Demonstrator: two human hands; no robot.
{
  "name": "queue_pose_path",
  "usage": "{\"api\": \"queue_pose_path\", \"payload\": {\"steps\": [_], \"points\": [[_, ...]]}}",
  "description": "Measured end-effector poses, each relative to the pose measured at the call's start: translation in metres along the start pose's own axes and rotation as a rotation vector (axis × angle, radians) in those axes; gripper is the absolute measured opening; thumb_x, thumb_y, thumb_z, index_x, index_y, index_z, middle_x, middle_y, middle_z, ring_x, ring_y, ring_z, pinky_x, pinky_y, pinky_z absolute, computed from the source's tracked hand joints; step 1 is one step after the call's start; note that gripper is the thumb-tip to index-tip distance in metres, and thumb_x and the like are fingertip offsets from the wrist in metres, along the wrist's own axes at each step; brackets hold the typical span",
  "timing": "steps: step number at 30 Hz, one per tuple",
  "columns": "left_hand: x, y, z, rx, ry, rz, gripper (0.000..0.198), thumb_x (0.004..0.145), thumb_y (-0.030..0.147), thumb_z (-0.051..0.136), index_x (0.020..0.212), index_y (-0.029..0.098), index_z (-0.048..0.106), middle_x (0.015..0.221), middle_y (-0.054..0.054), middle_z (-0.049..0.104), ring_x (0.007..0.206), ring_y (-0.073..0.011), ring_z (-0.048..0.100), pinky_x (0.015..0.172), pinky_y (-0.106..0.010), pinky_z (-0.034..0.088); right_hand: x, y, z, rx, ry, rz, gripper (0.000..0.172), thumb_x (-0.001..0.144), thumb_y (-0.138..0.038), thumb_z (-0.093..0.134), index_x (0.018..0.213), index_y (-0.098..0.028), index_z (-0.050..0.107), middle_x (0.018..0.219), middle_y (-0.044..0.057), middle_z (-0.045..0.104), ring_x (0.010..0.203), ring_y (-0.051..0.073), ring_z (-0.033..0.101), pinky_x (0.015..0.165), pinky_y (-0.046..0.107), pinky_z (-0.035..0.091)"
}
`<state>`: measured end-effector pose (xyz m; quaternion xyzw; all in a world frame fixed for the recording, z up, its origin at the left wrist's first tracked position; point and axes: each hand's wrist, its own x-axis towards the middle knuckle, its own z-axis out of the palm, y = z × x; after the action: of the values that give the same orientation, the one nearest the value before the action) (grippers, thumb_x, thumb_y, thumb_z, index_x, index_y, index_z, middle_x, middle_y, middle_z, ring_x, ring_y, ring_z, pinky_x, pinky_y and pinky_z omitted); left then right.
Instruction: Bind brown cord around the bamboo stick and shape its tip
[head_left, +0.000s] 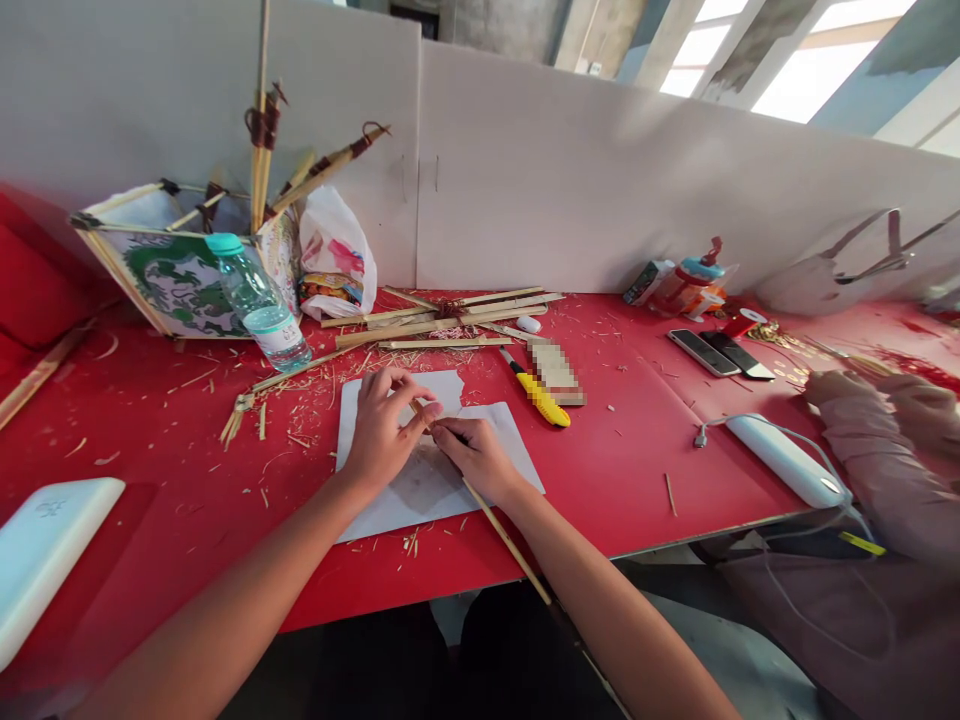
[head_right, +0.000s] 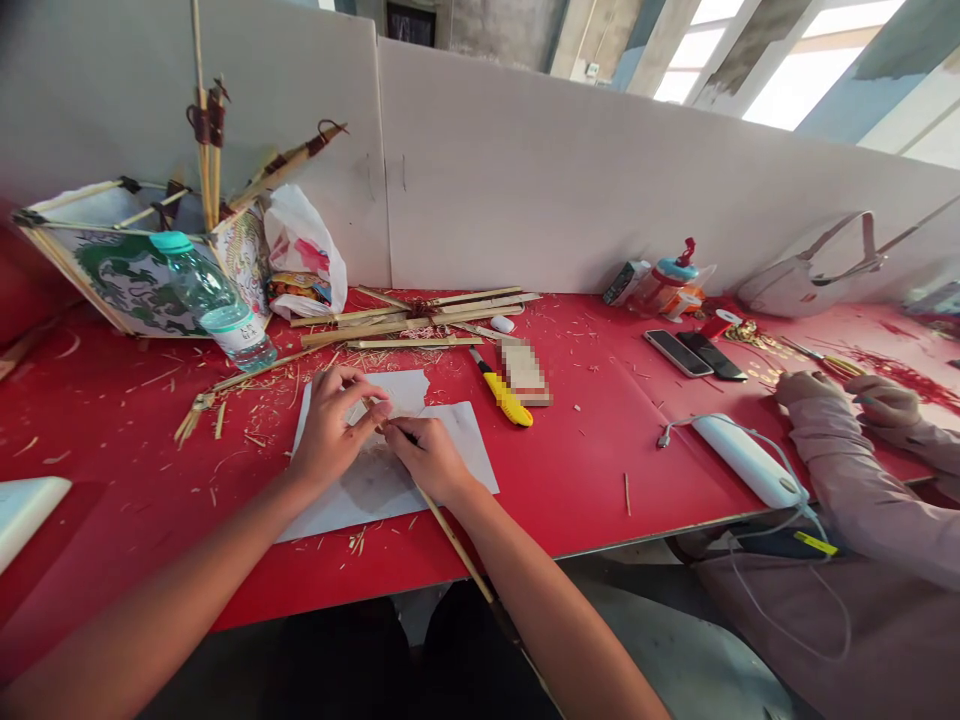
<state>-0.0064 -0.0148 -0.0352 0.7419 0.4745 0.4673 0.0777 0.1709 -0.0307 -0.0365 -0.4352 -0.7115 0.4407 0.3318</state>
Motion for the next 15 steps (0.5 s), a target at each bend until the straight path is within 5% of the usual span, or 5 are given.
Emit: {"api": "queue_pose_path", "payload": {"steps": [5,7,10,15], "points": [[0.002,-0.009,0.002,-0.112,0.099,-0.16,0.014,0.095,0.023,0.063,0.109,0.025,0.064,0.114,-0.008,0.06,0.109,-0.0241,0.057,0.096,-0.042,0.047,0.0,0.002,-0.001,-0.051,0.079,-0.03,0.038,0.1,-0.039,0.046,0.075,-0.022,0.068,0.063,-0.001,0.046,0.06,0.015,0.038,0.06,0.028,0.031],[0.003,-0.017,0.003,-0.177,0.098,-0.273,0.018,0.092,0.021,0.063,0.11,0.025,0.062,0.116,-0.007,0.064,0.1,-0.0218,0.059,0.086,-0.039,0.049,0.0,0.004,-0.001,-0.09,0.091,-0.042,0.035,0.099,-0.034,0.045,0.098,-0.021,0.077,0.067,-0.001,0.053,0.061,0.015,0.041,0.062,0.028,0.034],[0.003,-0.025,0.006,-0.256,0.061,-0.385,0.022,0.09,0.021,0.063,0.111,0.025,0.061,0.115,-0.006,0.067,0.09,-0.0188,0.062,0.077,-0.035,0.048,0.0,0.006,0.0,-0.21,0.134,0.0,0.047,0.096,-0.03,0.045,0.134,-0.019,0.072,0.067,0.0,0.061,0.056,0.015,0.042,0.059,0.028,0.035],[0.003,-0.027,0.006,-0.151,-0.051,-0.269,0.023,0.09,0.017,0.061,0.112,0.024,0.061,0.115,-0.007,0.068,0.093,-0.0201,0.061,0.085,-0.038,0.05,-0.001,-0.001,-0.003,-0.582,0.166,0.092,0.053,0.095,-0.024,0.046,0.144,-0.017,0.065,0.074,0.007,0.074,0.059,0.017,0.056,0.061,0.029,0.035]]}}
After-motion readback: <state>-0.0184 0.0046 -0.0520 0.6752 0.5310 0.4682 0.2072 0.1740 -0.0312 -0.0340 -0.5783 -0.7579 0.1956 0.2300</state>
